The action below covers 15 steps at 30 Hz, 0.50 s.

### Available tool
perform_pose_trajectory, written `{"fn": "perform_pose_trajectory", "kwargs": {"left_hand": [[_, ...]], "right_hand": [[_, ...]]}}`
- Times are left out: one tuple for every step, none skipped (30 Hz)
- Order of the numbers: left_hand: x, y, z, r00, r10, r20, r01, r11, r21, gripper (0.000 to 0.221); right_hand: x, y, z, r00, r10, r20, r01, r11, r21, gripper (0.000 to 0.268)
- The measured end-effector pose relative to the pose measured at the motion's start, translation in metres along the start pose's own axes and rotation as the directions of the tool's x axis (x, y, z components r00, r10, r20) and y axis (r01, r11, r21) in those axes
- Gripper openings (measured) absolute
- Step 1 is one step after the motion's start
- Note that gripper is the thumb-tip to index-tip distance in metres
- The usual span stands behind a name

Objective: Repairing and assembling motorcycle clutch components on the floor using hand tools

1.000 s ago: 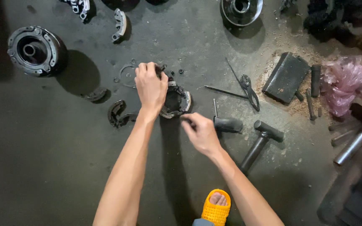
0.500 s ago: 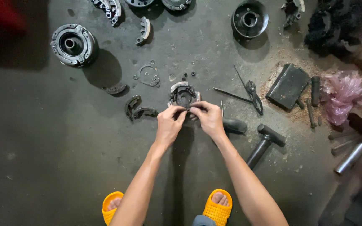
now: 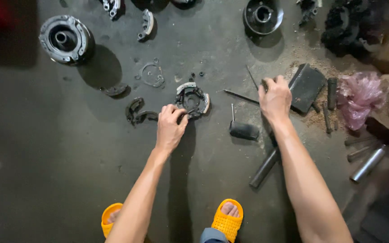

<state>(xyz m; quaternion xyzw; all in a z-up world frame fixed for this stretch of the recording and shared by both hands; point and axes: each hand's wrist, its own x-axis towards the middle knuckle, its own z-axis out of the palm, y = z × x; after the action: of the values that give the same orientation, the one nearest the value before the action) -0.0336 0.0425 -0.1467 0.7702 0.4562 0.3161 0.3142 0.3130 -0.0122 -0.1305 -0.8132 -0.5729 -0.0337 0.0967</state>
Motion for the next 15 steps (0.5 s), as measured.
{"fn": "perform_pose_trajectory", "kwargs": {"left_hand": [[0.001, 0.002, 0.001, 1.000, 0.014, -0.004, -0.014, 1.000, 0.016, 0.005], [0.001, -0.001, 0.005, 1.000, 0.004, -0.004, -0.004, 1.000, 0.018, 0.005], [0.002, -0.005, 0.009, 1.000, 0.027, 0.001, -0.027, 0.998, 0.054, 0.007], [0.004, -0.008, 0.014, 0.999, 0.053, 0.006, -0.054, 0.995, 0.087, 0.008], [0.005, -0.007, 0.015, 0.999, 0.047, 0.006, -0.047, 0.995, 0.088, 0.008], [0.007, -0.006, 0.015, 0.998, 0.062, 0.012, -0.063, 0.992, 0.106, 0.008], [0.008, -0.005, 0.015, 0.997, 0.076, 0.019, -0.078, 0.989, 0.125, 0.008], [0.009, -0.008, 0.016, 0.997, 0.071, 0.021, -0.074, 0.989, 0.126, 0.008], [0.009, -0.011, 0.017, 0.995, 0.091, 0.048, -0.097, 0.984, 0.151, 0.009], [0.011, -0.014, 0.019, 0.991, 0.115, 0.075, -0.127, 0.976, 0.175, 0.010], [0.011, -0.013, 0.016, 0.990, 0.116, 0.076, -0.128, 0.976, 0.176, 0.010], [0.012, -0.011, 0.014, 0.994, 0.076, 0.078, -0.084, 0.991, 0.108, 0.007], [0.013, -0.009, 0.011, 0.996, 0.036, 0.082, -0.039, 0.998, 0.040, 0.005], [0.013, -0.011, 0.011, 0.996, 0.037, 0.084, -0.041, 0.998, 0.039, 0.005], [0.013, -0.012, 0.010, 0.993, 0.053, 0.107, -0.059, 0.996, 0.059, 0.006]], "right_hand": [[0.005, -0.003, -0.005, 0.999, -0.001, 0.042, 0.003, 0.999, -0.047, 0.024], [0.007, 0.001, 0.003, 0.999, -0.006, 0.051, 0.009, 0.999, -0.044, 0.024], [0.010, 0.005, 0.012, 0.993, 0.001, 0.120, 0.007, 0.997, -0.072, 0.028], [0.013, 0.010, 0.020, 0.983, 0.012, 0.184, 0.007, 0.995, -0.102, 0.032], [0.014, 0.014, 0.031, 0.982, 0.009, 0.190, 0.011, 0.995, -0.101, 0.032], [0.014, 0.018, 0.041, 0.985, 0.007, 0.171, 0.011, 0.994, -0.105, 0.026], [0.015, 0.022, 0.052, 0.988, 0.006, 0.152, 0.011, 0.994, -0.109, 0.020], [0.015, 0.019, 0.053, 0.988, 0.005, 0.157, 0.012, 0.994, -0.108, 0.020], [0.015, 0.017, 0.053, 0.989, 0.007, 0.151, 0.009, 0.994, -0.111, 0.020], [0.017, 0.015, 0.053, 0.990, 0.013, 0.140, 0.003, 0.993, -0.114, 0.021], [0.016, 0.015, 0.054, 0.990, 0.014, 0.140, 0.002, 0.994, -0.113, 0.021], [0.015, 0.016, 0.056, 0.992, 0.053, 0.113, -0.042, 0.995, -0.095, 0.022], [0.014, 0.016, 0.057, 0.992, 0.092, 0.086, -0.086, 0.993, -0.076, 0.022], [0.014, 0.015, 0.057, 0.992, 0.094, 0.085, -0.087, 0.993, -0.076, 0.022], [0.013, 0.013, 0.056, 0.997, 0.077, -0.031, -0.077, 0.997, 0.016, 0.018]]}}
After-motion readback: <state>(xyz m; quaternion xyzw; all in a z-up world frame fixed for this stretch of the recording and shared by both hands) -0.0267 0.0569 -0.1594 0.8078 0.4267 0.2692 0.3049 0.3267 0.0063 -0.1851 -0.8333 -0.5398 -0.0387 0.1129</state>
